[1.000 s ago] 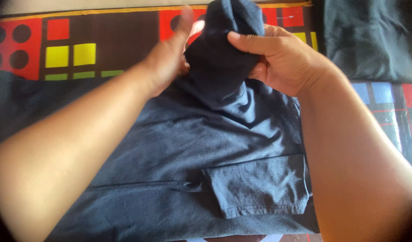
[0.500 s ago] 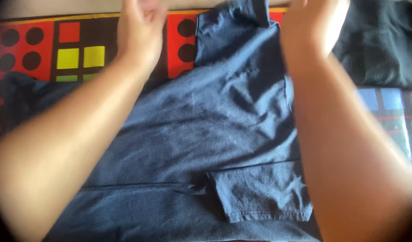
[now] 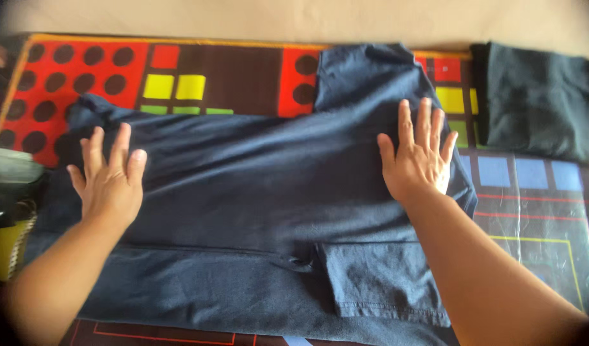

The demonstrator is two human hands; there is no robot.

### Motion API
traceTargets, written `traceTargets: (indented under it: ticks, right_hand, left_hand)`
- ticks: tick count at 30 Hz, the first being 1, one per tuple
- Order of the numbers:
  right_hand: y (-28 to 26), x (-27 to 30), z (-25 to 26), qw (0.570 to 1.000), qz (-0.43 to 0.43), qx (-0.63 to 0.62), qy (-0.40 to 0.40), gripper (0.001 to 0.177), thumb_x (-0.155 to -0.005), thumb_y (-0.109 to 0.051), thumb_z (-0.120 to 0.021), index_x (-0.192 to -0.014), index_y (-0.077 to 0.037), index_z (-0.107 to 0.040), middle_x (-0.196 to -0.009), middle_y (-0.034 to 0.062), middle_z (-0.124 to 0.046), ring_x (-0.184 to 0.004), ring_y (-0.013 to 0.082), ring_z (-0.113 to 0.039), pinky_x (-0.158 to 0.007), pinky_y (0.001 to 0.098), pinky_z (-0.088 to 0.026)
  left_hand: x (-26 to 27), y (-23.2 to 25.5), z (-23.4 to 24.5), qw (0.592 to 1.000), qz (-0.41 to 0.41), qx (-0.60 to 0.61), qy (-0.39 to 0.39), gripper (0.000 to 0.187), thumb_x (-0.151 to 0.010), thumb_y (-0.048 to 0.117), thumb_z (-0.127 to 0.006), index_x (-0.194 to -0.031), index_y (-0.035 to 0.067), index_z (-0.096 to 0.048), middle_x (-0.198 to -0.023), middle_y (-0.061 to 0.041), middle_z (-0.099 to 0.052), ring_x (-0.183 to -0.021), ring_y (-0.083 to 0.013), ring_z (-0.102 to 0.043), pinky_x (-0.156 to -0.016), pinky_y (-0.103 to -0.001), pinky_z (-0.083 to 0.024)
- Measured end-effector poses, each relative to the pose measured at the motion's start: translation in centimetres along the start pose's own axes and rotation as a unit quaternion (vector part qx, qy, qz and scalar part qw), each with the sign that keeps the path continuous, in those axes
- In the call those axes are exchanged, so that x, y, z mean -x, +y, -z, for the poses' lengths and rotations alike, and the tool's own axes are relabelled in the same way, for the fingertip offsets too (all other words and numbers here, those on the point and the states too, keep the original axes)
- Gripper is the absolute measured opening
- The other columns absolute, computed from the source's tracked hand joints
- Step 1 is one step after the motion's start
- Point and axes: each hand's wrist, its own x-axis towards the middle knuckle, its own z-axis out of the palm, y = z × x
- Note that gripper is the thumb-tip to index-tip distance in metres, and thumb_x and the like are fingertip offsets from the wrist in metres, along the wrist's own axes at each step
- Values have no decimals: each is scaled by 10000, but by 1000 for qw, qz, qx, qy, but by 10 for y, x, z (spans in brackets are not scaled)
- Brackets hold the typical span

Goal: The person spreads a blue shirt on a table, smooths the fabric by hand, and uses an iron to press the torso and sleeves before folding a section of the garment.

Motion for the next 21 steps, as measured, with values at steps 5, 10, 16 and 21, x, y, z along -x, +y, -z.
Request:
traceTargets:
  ticks: [5, 10, 16, 21]
  right_hand:
    - [-31, 37, 13, 996, -4, -20, 90, 639, -1063, -398, -485, -1622, -124, -340, -1708, 180, -217, -1589, 394, -154, -1265, 600, -114]
    - [-51, 119, 25, 996, -14, -20, 89, 659, -1028, -409, -459, -1624, -167, -317, -1692, 154, -221, -1571, 375, -164, -1266, 582, -139]
    - [-36, 153, 28, 997, -64, 47, -25, 687, -1022, -460, -395, -1632, -208, -204, -1692, 87, -175, -1566, 321, -121, -1232, 575, -116]
    - [-51, 143, 35, 996, -63, 47, -32, 757, -936, -442, -455, -1607, -196, -205, -1687, 127, -107, -1569, 339, -55, -1216, 607, -68]
  left_hand:
    - [49, 13, 33, 992, 58, -9, 108, 544, -1134, 390, -520, -1634, 193, -437, -1637, -133, -370, -1543, -369, -338, -1248, -593, -265]
    - [120, -19, 22, 988, 92, -50, 111, 518, -1132, 399, -548, -1563, 138, -429, -1539, -171, -392, -1463, -408, -399, -1165, -565, -325]
    - [116, -41, 11, 981, 91, -151, 85, 642, -1029, 490, -635, -1561, 145, -534, -1492, -150, -466, -1338, -380, -445, -1056, -560, -334]
    - [10, -61, 28, 995, -40, -58, 69, 237, -1122, 314, -572, -1305, 174, -624, -1308, -64, -546, -1296, -272, -510, -1087, -454, -435]
